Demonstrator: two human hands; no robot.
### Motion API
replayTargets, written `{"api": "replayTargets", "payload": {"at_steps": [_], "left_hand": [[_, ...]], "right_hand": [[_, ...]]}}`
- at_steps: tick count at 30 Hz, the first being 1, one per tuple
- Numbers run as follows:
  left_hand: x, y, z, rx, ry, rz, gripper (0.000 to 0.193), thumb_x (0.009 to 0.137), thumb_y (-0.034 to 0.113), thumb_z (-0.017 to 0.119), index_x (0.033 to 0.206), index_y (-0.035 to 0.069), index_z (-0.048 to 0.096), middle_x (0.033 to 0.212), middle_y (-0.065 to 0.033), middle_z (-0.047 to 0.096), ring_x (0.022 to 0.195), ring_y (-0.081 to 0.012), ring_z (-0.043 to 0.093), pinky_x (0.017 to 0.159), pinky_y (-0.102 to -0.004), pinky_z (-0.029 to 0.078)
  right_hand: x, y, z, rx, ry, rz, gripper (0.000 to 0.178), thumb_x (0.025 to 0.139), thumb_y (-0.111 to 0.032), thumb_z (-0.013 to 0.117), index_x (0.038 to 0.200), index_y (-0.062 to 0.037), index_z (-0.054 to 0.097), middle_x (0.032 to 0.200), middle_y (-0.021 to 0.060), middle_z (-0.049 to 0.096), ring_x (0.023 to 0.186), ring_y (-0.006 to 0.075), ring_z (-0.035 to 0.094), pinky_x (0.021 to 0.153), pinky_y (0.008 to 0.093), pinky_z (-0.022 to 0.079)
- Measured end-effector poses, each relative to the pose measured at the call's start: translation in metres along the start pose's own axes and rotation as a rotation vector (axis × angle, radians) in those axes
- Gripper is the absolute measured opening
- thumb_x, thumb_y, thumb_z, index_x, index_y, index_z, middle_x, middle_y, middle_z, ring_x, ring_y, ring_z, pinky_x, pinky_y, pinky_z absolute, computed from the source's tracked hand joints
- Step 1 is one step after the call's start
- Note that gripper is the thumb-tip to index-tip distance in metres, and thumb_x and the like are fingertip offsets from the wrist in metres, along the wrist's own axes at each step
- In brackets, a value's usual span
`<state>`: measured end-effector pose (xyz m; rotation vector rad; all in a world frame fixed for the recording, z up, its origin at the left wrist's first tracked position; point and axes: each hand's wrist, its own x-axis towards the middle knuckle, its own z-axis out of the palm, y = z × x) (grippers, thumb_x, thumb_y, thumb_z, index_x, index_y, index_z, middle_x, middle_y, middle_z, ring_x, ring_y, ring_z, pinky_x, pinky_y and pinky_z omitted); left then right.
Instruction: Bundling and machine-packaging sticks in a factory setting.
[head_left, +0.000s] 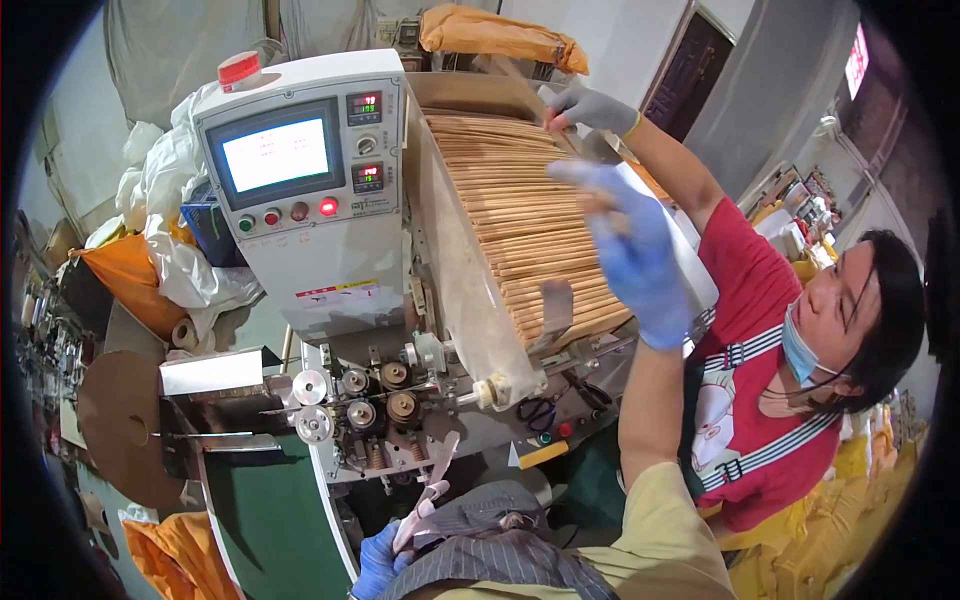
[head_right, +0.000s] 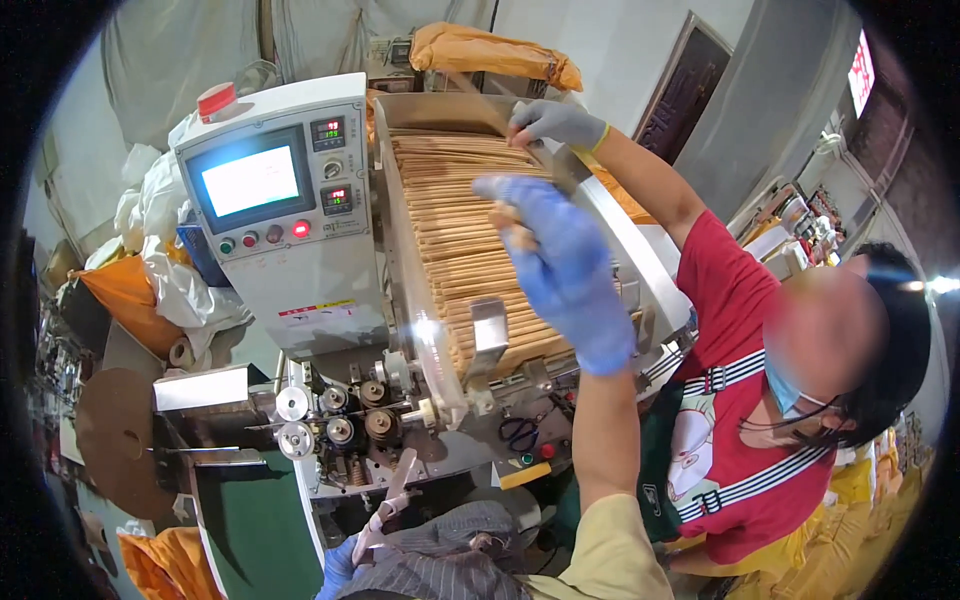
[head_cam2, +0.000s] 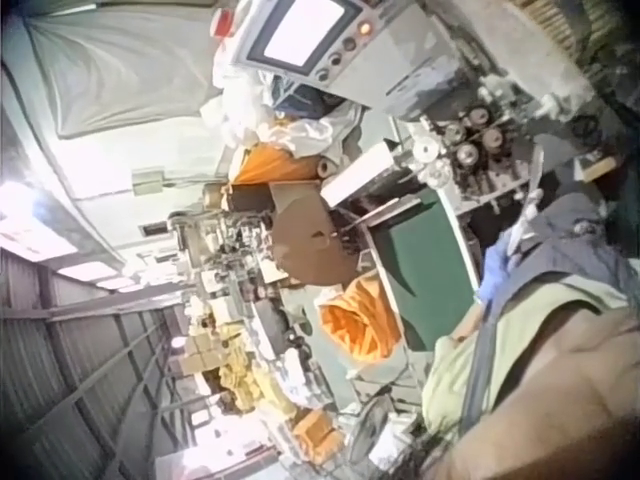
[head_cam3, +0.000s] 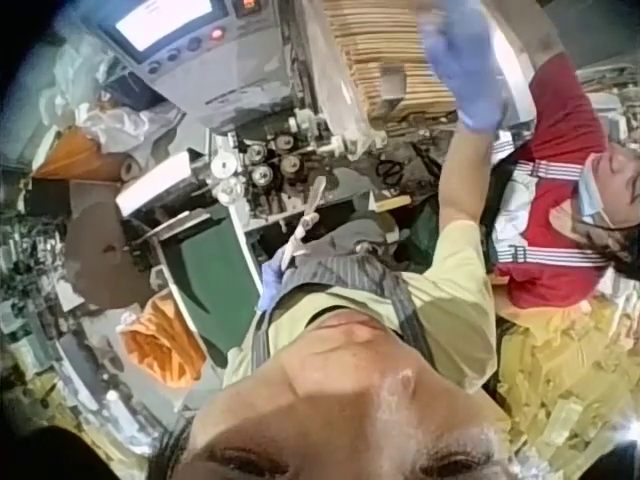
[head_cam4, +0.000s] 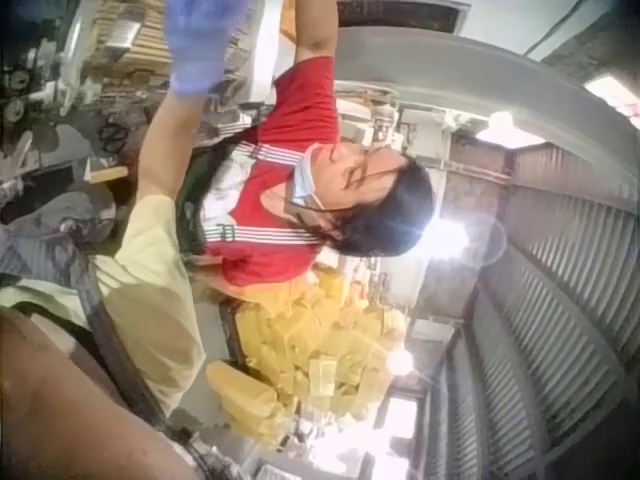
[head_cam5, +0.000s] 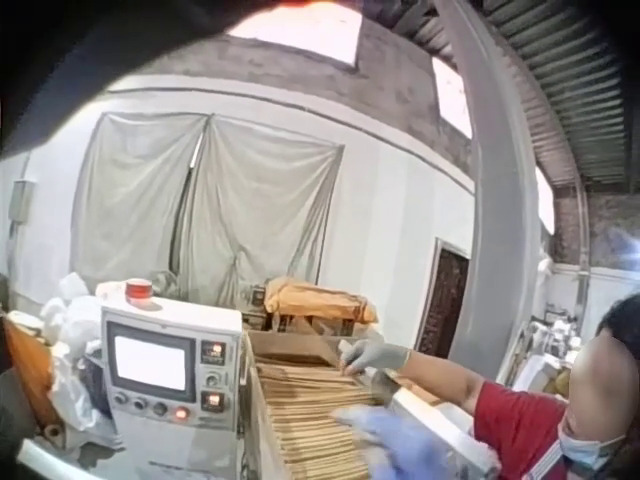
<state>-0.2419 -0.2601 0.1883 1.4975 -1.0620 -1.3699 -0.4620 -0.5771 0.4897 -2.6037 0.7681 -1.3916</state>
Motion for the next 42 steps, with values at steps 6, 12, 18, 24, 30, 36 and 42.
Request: {"api": "replayTargets", "payload": {"at_steps": [6,12,18,24,30,36,42], "left_hand": [[-0.019,0.054,-0.029,-0.031,0.155,0.075,0.025,0.085,0.026,0.05,0.097,0.006,0.059,0.067,0.001,0.053,0.056,-0.0066,0.046,0.052,-0.0216,0.037],[0.001,0.053,-0.043,-0.098,0.104,-0.056,0.026,0.09,0.011,0.038,0.106,0.009,0.059,0.073,0.0044,0.053,0.055,-0.0027,0.041,0.046,-0.0148,0.028],[0.035,0.059,-0.058,-0.226,0.025,-0.158,0.033,0.087,0.002,0.039,0.116,0.009,0.053,0.093,0.0011,0.059,0.079,-0.0079,0.052,0.067,-0.0164,0.042],[0.067,0.052,-0.07,0.069,-0.149,-0.11,0.04,0.08,-0.008,0.043,0.117,0.005,0.051,0.095,-0.0007,0.058,0.084,-0.0101,0.052,0.073,-0.022,0.043],[0.095,0.074,-0.065,0.13,-0.241,0.004,0.032,0.079,-0.002,0.048,0.111,0.002,0.053,0.088,-0.0003,0.057,0.079,-0.0094,0.05,0.069,-0.0227,0.043],[0.099,0.076,-0.06,-0.073,-0.108,-0.114,0.029,0.083,-0.002,0.042,0.108,0.004,0.056,0.083,0.0017,0.057,0.07,-0.0061,0.05,0.059,-0.0167,0.04],[0.106,0.06,-0.071,-0.211,-0.112,-0.272,0.025,0.087,0.005,0.04,0.105,0.006,0.058,0.081,0.0033,0.056,0.064,-0.0029,0.046,0.051,-0.0137,0.035]], "right_hand": [[-0.023,0.056,0.025,0.042,-0.446,0.296,0.047,0.068,-0.007,0.066,0.113,-0.0035,0.052,0.106,0.0062,0.056,0.102,0.0173,0.053,0.086,0.0289,0.04],[0.01,0.099,0.039,-0.135,-0.212,0.199,0.036,0.084,-0.016,0.055,0.116,-0.0009,0.049,0.109,0.0149,0.057,0.102,0.0249,0.054,0.09,0.0329,0.041],[0.019,0.129,0.075,-0.379,-0.458,0.285,0.033,0.086,-0.025,0.046,0.11,-0.0023,0.053,0.117,0.0168,0.051,0.105,0.0305,0.051,0.09,0.0361,0.039],[0.013,0.104,0.064,-0.387,-0.473,0.336,0.032,0.086,-0.019,0.049,0.112,-0.0013,0.052,0.114,0.018,0.053,0.104,0.0312,0.05,0.091,0.0361,0.039],[0.038,0.138,0.071,-0.456,-0.497,0.337,0.033,0.084,-0.019,0.05,0.112,-0.0008,0.051,0.116,0.0187,0.05,0.107,0.0317,0.049,0.091,0.0358,0.039],[0.014,0.116,0.059,-0.413,-0.539,0.355,0.033,0.086,-0.018,0.048,0.113,-0.0005,0.051,0.118,0.0187,0.05,0.11,0.0306,0.048,0.094,0.0358,0.037],[0.013,0.109,0.06,-0.357,-0.288,0.317,0.024,0.079,-0.009,0.057,0.101,0.0013,0.059,0.101,0.0181,0.059,0.097,0.0322,0.056,0.086,0.0355,0.044]]}}
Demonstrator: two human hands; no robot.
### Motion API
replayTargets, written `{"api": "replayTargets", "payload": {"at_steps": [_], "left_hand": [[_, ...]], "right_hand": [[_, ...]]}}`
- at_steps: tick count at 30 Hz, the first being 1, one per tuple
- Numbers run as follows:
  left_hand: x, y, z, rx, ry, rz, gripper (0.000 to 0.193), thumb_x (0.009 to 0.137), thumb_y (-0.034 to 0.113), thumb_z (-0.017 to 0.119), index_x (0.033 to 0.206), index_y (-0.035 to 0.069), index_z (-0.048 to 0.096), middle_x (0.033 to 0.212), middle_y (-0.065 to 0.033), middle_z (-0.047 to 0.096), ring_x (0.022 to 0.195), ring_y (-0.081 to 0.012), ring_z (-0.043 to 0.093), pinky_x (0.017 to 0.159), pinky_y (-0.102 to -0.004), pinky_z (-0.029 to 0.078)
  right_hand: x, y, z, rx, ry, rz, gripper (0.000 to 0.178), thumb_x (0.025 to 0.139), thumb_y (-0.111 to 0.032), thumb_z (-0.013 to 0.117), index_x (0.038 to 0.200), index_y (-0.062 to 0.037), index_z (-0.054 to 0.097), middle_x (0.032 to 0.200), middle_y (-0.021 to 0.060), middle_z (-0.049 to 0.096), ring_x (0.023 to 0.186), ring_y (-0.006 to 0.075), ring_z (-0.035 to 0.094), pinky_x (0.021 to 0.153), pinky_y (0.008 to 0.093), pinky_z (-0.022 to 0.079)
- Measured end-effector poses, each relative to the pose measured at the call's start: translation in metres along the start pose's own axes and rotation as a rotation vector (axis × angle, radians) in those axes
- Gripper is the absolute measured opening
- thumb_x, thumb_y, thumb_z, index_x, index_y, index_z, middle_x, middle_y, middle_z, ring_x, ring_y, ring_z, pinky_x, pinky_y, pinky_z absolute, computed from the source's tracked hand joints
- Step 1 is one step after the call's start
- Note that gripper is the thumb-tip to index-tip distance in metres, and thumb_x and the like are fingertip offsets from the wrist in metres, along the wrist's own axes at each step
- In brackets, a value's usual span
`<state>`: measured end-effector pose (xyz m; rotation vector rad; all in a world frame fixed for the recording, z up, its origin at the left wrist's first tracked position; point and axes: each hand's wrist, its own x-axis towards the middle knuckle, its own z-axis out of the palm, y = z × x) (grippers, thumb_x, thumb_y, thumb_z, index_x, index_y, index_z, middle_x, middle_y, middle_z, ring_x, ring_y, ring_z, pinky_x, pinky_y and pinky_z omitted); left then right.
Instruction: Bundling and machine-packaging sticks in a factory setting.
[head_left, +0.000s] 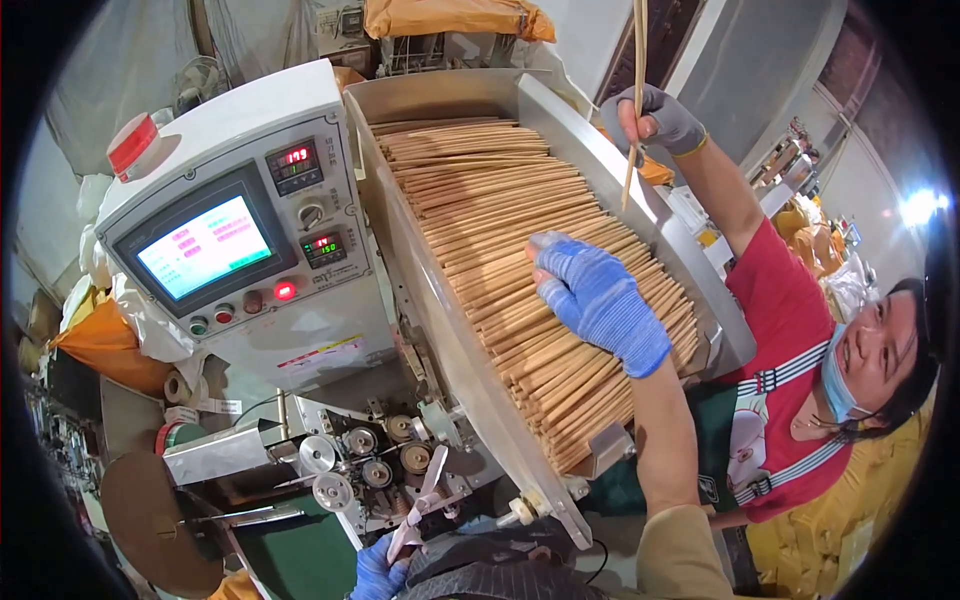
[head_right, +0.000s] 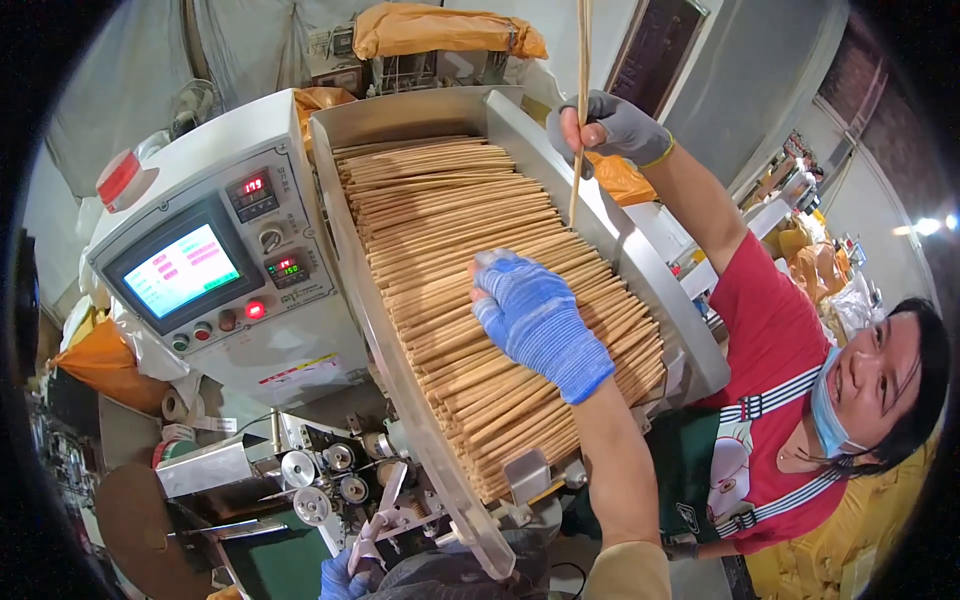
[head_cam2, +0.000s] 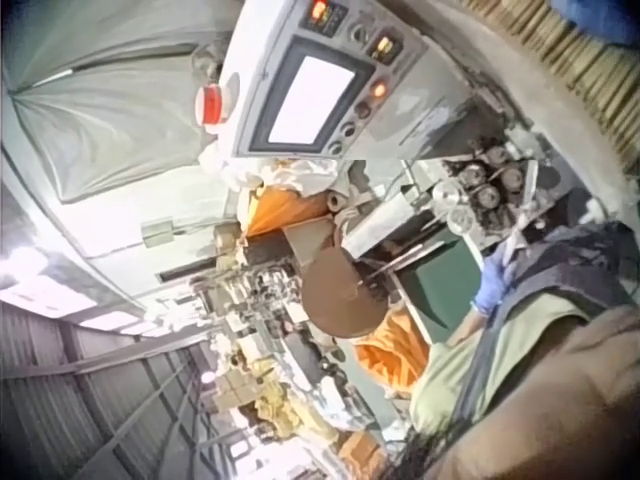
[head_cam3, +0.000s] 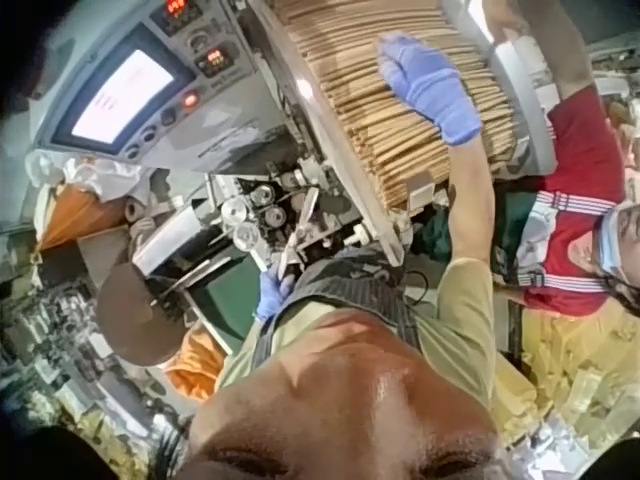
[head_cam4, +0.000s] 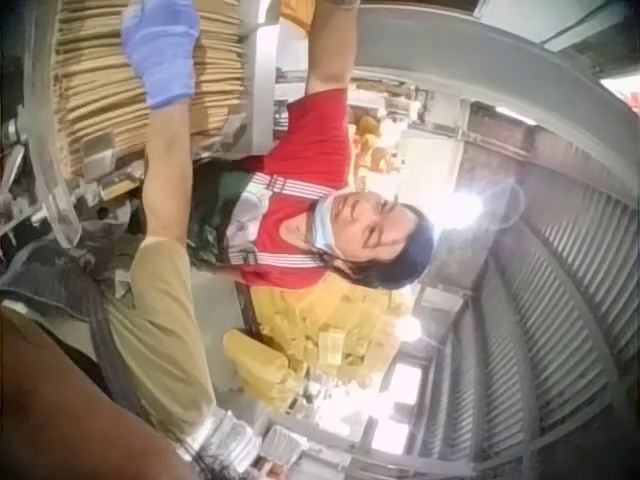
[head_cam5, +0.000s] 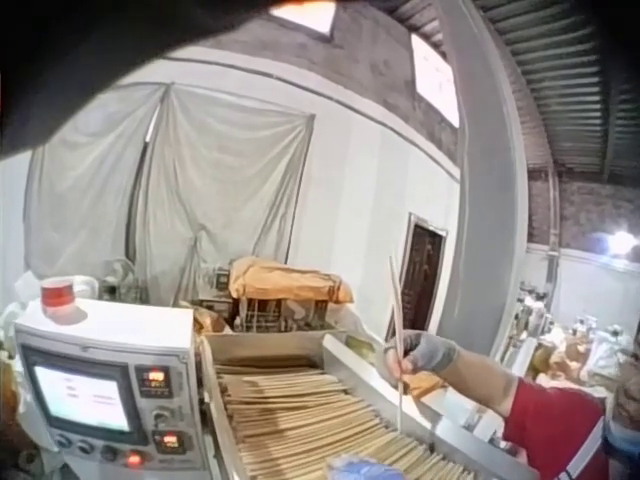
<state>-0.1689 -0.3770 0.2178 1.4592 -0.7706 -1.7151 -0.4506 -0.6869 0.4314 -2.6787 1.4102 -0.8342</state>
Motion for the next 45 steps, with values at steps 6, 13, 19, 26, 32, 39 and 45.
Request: {"api": "replayTargets", "payload": {"at_steps": [6,13,19,26,32,39,45], "left_hand": [[0.004,0.006,0.013,0.203,0.115,0.137,0.024,0.087,0.003,0.041,0.104,0.007,0.058,0.082,0.0033,0.056,0.067,-0.0033,0.048,0.054,-0.0141,0.037],[0.006,0.025,0.015,0.101,0.036,-0.013,0.028,0.085,-0.004,0.042,0.108,0.006,0.056,0.089,0.002,0.056,0.078,-0.0055,0.05,0.065,-0.0161,0.042],[0.006,0.004,0.009,0.244,0.02,0.094,0.028,0.086,-0.001,0.043,0.11,0.006,0.055,0.091,0.0015,0.056,0.081,-0.006,0.051,0.067,-0.0168,0.042],[-0.006,0.018,0.021,-0.196,0.16,-0.079,0.031,0.083,-0.004,0.043,0.109,0.008,0.056,0.093,0.0015,0.056,0.08,-0.0069,0.051,0.067,-0.0167,0.042],[-0.018,-0.012,0.001,0.169,0.186,0.248,0.033,0.081,-0.002,0.048,0.112,0.003,0.054,0.085,-0.0015,0.058,0.073,-0.0104,0.051,0.066,-0.0211,0.043],[-0.017,-0.001,0.004,0.105,0.183,0.126,0.036,0.081,-0.008,0.048,0.116,0.002,0.051,0.09,-0.0032,0.058,0.08,-0.0117,0.053,0.072,-0.0229,0.043],[-0.03,0.011,0.008,0.086,0.229,0.138,0.031,0.083,-0.009,0.046,0.111,0.002,0.053,0.092,-0.0037,0.058,0.084,-0.0112,0.053,0.072,-0.0227,0.042]], "right_hand": [[0.007,0.001,-0.001,0.059,-0.014,0.038,0.018,0.078,-0.008,0.057,0.092,0.0023,0.061,0.092,0.0183,0.061,0.085,0.0321,0.06,0.076,0.0336,0.048],[0.01,0.0,-0.007,0.035,-0.08,0.124,0.018,0.077,-0.009,0.058,0.091,0.0011,0.062,0.087,0.0166,0.063,0.079,0.0308,0.061,0.071,0.0324,0.048],[0.008,0.001,-0.005,0.057,-0.009,0.097,0.014,0.073,-0.009,0.064,0.083,0.0018,0.064,0.076,0.0166,0.063,0.063,0.0227,0.063,0.059,0.0273,0.049],[-0.008,-0.009,-0.019,0.084,-0.132,0.155,0.021,0.076,-0.011,0.059,0.094,0.0007,0.061,0.088,0.0167,0.063,0.079,0.0281,0.061,0.07,0.0319,0.048],[-0.054,-0.015,-0.028,-0.031,-0.087,-0.044,0.029,0.079,-0.01,0.054,0.106,-0.0009,0.057,0.109,0.0145,0.057,0.102,0.0324,0.052,0.092,0.0386,0.038],[-0.096,-0.035,-0.039,-0.103,0.325,0.051,0.016,0.081,-0.011,0.053,0.085,-0.0028,0.065,0.09,0.0097,0.064,0.087,0.0262,0.06,0.085,0.0382,0.043],[-0.106,-0.028,-0.013,0.02,0.426,0.042,0.02,0.082,-0.015,0.05,0.083,-0.002,0.064,0.089,0.0102,0.064,0.086,0.0276,0.06,0.085,0.0397,0.041]]}}
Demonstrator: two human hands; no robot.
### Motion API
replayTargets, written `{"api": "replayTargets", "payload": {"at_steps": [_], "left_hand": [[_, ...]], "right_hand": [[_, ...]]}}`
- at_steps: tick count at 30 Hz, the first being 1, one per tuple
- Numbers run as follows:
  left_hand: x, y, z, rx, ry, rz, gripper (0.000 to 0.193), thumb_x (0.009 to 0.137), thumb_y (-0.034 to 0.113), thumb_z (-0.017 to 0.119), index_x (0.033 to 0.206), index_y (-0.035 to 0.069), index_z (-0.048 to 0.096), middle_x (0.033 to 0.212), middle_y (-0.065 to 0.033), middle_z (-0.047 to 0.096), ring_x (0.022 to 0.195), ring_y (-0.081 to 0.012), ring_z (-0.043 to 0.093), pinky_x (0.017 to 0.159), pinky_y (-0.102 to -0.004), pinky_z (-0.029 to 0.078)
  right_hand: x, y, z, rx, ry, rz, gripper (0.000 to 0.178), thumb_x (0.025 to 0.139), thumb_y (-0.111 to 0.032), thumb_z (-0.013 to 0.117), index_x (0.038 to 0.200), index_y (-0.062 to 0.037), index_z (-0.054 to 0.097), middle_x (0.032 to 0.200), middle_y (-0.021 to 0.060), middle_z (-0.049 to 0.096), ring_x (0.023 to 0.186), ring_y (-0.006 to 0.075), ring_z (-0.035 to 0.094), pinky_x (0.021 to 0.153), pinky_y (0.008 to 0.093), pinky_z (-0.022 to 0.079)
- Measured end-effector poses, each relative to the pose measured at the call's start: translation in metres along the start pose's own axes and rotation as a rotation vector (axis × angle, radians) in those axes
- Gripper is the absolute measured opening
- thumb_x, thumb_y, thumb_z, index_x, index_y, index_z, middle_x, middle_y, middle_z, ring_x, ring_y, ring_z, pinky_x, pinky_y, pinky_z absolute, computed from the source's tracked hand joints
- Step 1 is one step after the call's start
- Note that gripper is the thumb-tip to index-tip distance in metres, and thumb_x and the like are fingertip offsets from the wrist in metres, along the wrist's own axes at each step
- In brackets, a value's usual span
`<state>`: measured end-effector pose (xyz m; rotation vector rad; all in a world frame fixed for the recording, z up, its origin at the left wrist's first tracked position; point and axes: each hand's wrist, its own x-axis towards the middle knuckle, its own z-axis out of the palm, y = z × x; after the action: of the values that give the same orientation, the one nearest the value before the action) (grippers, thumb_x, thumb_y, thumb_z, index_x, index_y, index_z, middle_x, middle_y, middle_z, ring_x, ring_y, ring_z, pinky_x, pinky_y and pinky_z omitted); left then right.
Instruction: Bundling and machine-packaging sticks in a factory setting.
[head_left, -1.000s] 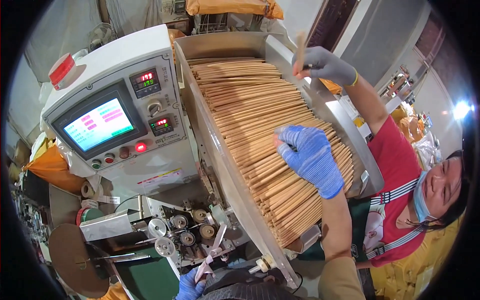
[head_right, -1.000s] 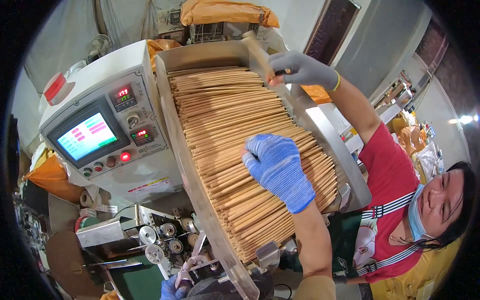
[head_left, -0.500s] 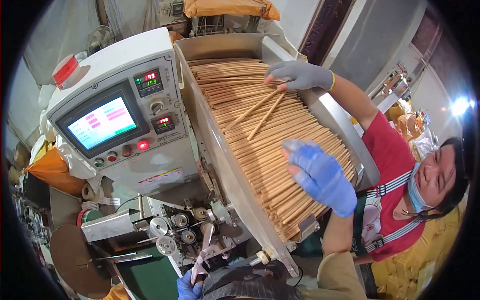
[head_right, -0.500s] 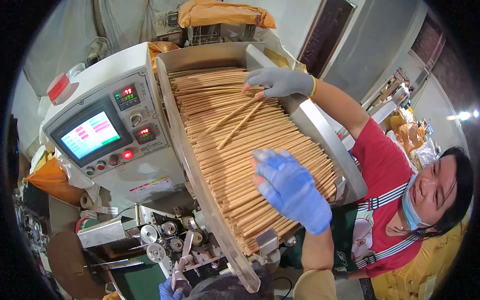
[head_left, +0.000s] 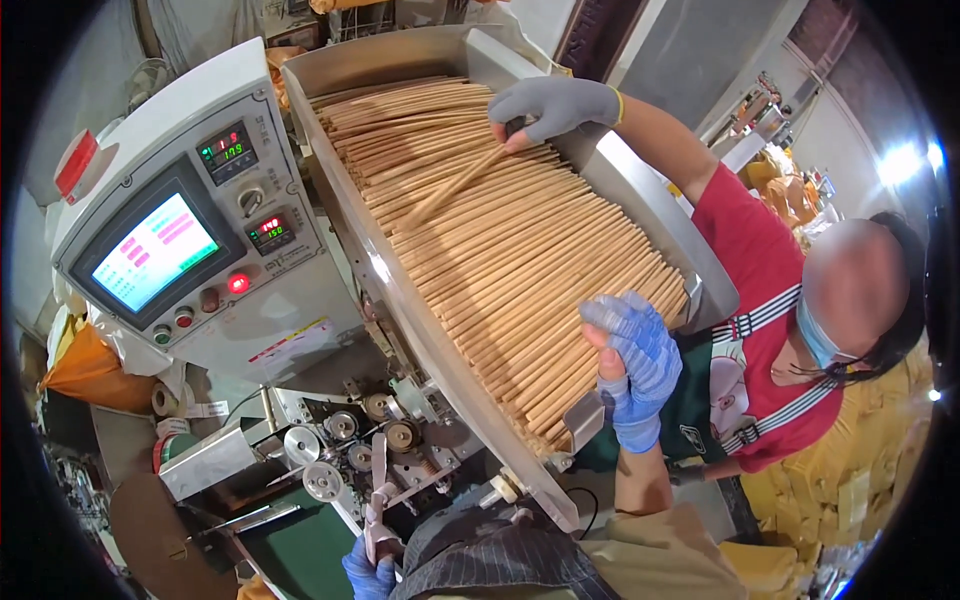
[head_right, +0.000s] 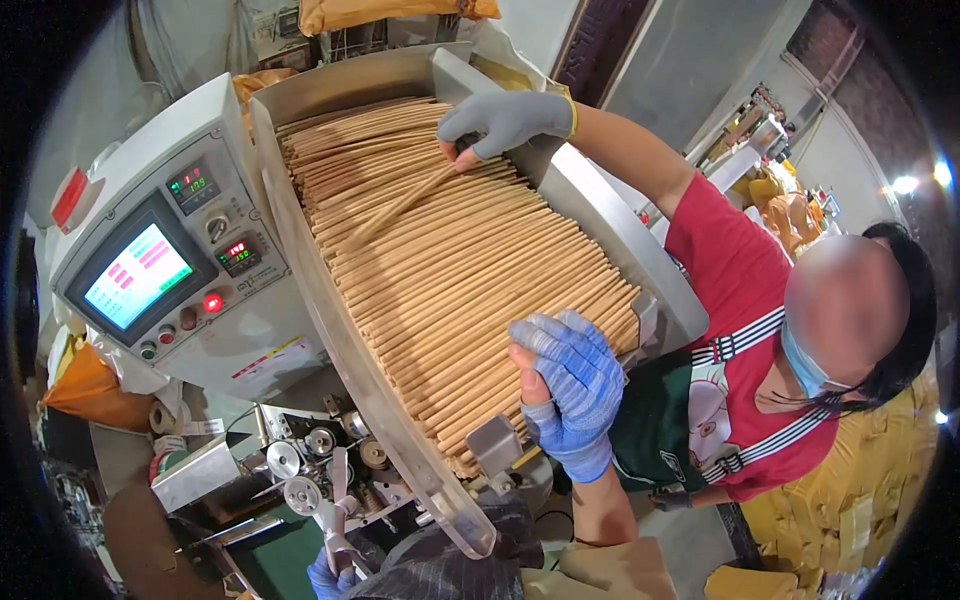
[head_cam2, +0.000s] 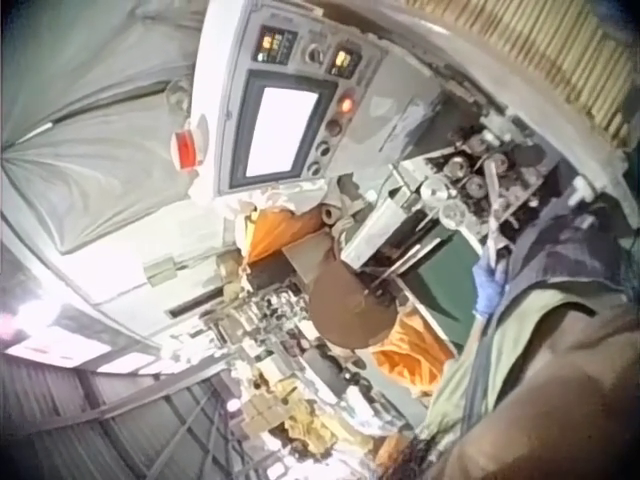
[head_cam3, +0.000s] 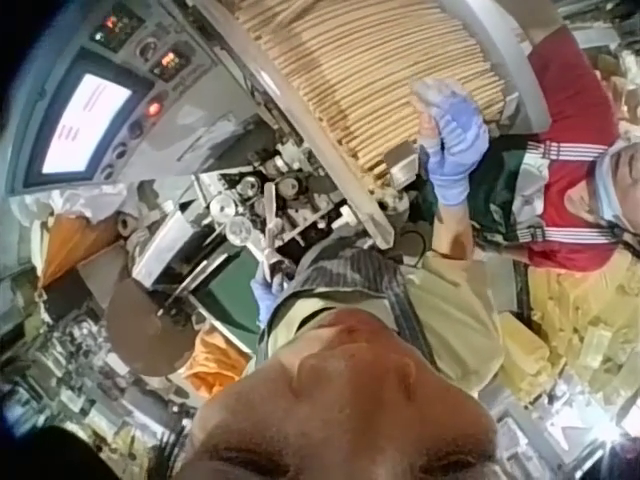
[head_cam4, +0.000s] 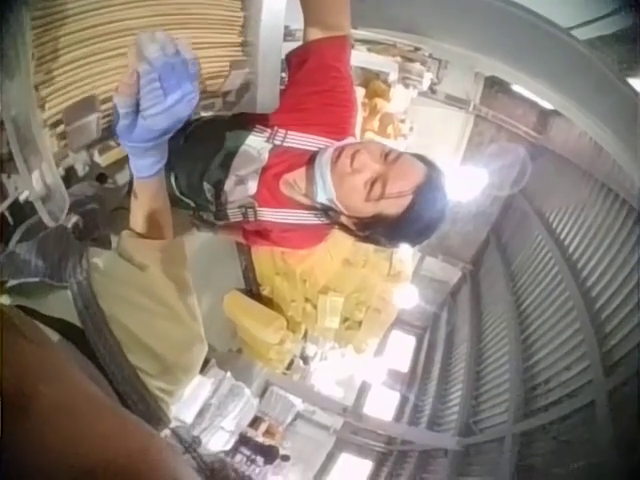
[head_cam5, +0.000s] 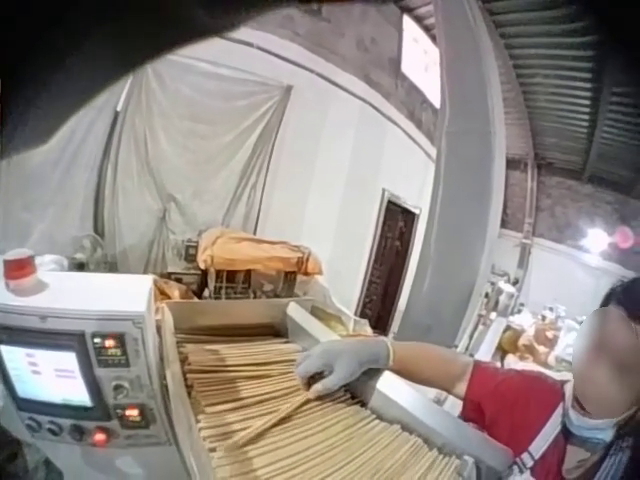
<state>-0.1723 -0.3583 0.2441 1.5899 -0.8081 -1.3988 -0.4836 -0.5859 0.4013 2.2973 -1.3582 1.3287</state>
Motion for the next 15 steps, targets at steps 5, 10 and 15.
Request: {"api": "replayTargets", "payload": {"at_steps": [5,10,15], "left_hand": [[0.0,-0.005,-0.002,-0.122,-0.008,-0.044,0.029,0.083,-0.001,0.05,0.111,0.001,0.052,0.092,-0.005,0.058,0.082,-0.0113,0.052,0.07,-0.0238,0.042],[-0.004,-0.018,-0.004,-0.083,0.088,0.032,0.026,0.084,0.015,0.051,0.105,0.002,0.054,0.081,-0.0027,0.055,0.072,-0.0094,0.049,0.063,-0.0249,0.041],[-0.005,-0.033,-0.012,-0.041,0.219,0.121,0.033,0.084,0.032,0.052,0.099,0.002,0.057,0.07,-0.0005,0.052,0.062,-0.0076,0.046,0.055,-0.026,0.039]], "right_hand": [[-0.005,-0.004,-0.009,-0.018,0.032,-0.024,0.02,0.082,-0.017,0.051,0.08,-0.0022,0.064,0.088,0.0095,0.064,0.086,0.0262,0.06,0.089,0.0398,0.041],[-0.012,-0.005,-0.011,0.006,0.082,-0.02,0.02,0.08,-0.018,0.058,0.081,0.0005,0.065,0.084,0.0101,0.066,0.086,0.0258,0.062,0.088,0.0409,0.042],[-0.003,0.006,-0.009,-0.098,-0.121,-0.142,0.025,0.083,-0.017,0.048,0.098,-0.0001,0.059,0.105,0.0131,0.058,0.099,0.0284,0.055,0.093,0.0417,0.037]]}}
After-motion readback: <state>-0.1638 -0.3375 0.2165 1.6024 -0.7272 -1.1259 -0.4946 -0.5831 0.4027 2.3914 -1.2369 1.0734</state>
